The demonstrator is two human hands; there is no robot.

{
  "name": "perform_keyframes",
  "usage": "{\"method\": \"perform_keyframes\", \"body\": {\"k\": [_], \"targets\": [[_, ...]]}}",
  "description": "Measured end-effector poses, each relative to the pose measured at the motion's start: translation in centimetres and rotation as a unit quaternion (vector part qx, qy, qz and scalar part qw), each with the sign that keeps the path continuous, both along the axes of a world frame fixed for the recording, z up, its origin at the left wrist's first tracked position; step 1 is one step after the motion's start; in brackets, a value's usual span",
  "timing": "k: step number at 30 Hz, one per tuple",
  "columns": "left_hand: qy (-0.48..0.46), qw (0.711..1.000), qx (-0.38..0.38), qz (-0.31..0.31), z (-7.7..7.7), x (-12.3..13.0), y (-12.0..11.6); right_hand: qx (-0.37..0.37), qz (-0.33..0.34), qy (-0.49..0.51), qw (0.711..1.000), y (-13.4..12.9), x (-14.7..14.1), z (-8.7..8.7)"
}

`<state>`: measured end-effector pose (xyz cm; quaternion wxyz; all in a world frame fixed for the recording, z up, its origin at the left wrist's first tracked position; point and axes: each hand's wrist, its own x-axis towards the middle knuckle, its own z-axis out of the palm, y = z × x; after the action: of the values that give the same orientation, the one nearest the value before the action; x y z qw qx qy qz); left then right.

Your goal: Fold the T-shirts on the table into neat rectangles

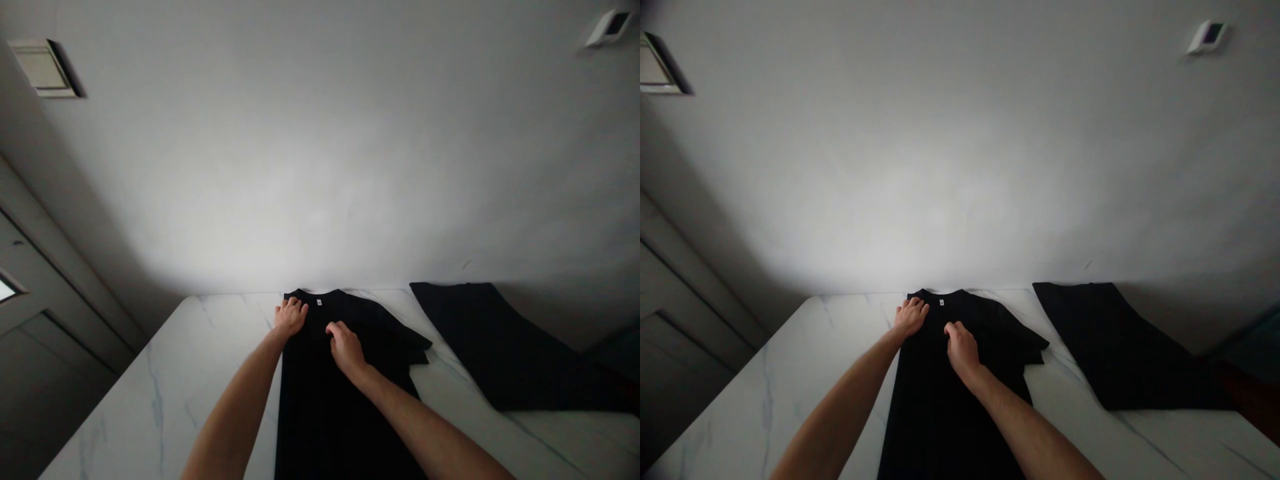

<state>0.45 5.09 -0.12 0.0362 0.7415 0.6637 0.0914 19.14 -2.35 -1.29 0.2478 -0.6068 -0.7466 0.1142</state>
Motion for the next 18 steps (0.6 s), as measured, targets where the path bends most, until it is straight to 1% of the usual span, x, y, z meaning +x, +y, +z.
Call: {"method": "perform_keyframes", "body": {"k": [3, 5, 9, 11, 13, 15, 16, 18], "targets": [[0.002, 1.000, 0.001, -0.001, 0.0, 0.1, -0.1, -0.002, -0.013, 0.024, 1.000, -0.2, 0.6, -0.6], [0.005, 1.000, 0.002, 0.002, 0.0, 0.1, -0.2, -0.009, -0.031, 0.028, 0.999, 0.0, 0.8, -0.6], [0.011, 1.000, 0.000, 0.003, 0.3, 0.2, -0.4, -0.025, -0.041, -0.022, 0.999, 0.0, 0.6, 0.1], [0.014, 1.000, 0.000, 0.008, 0.6, 0.8, -0.7, -0.033, -0.020, -0.065, 0.997, -0.4, 0.7, 0.4], [0.014, 1.000, 0.012, 0.007, 0.6, 1.7, -1.4, -0.034, 0.017, -0.088, 0.995, -1.1, 1.3, 0.8], [0.017, 0.999, 0.029, -0.034, 0.2, 2.9, -2.4, -0.013, 0.034, -0.077, 0.996, -1.6, 3.0, 1.3], [0.020, 0.997, 0.029, -0.067, -0.1, 3.4, -3.0, 0.003, 0.024, -0.066, 0.998, -1.8, 4.3, 1.6], [0.031, 0.991, 0.009, -0.128, -0.8, 4.1, -4.0, 0.035, -0.041, -0.059, 0.997, -1.8, 7.9, 2.2]]}}
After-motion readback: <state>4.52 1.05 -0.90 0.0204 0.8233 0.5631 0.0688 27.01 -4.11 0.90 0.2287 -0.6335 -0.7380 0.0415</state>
